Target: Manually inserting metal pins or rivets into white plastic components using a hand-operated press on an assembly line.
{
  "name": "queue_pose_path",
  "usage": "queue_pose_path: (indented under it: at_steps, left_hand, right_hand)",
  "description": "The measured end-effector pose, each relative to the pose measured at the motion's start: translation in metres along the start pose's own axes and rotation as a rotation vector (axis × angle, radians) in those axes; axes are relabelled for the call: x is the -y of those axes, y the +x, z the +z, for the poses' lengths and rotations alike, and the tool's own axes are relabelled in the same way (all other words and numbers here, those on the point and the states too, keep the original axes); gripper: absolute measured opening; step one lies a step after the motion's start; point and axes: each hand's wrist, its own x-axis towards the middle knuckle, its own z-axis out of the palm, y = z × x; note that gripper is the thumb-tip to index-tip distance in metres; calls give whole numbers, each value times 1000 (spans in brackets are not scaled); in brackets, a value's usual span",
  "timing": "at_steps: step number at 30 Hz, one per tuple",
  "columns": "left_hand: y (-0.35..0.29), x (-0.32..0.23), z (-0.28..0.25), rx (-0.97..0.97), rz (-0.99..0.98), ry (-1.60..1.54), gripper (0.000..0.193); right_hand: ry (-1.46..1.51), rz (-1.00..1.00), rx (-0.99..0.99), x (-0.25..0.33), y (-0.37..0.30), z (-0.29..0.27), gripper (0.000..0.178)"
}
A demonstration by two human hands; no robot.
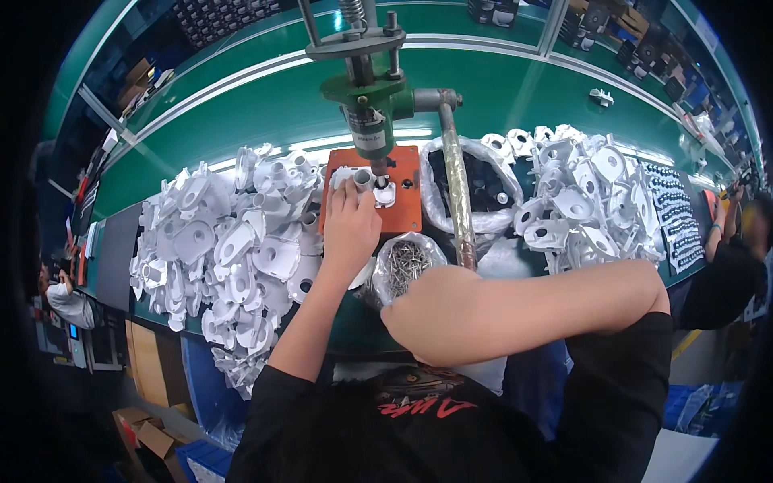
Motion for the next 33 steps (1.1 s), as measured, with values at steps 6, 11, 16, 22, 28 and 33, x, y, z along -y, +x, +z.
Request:
queue_pose_path:
  at_steps: [6,11,16,22,28,33]
  left_hand:
    - [1,0,7,-10,18,68,24]
    - [-3,6,1,-5,-13,42,24]
    - [4,4,1,-45,32,69,30]
    - [43,17,-32,275,-172,-145,49]
    - [43,66,-17,342,18,-72,45]
    - [70,55,-49,472,66,-116,38]
  right_hand:
    - [172,-34,-48,1,-14,-34,38]
    - [515,-341,-834,-25,-68,-84,55]
    - [805,-336,-1618,-94,-46,-127,43]
    - [1075,44,-1554,-187,1,-143,52]
    - [1311,250,-1389,-234,9,-95,51]
    - [-103,905,-944,-307,-12,2,32]
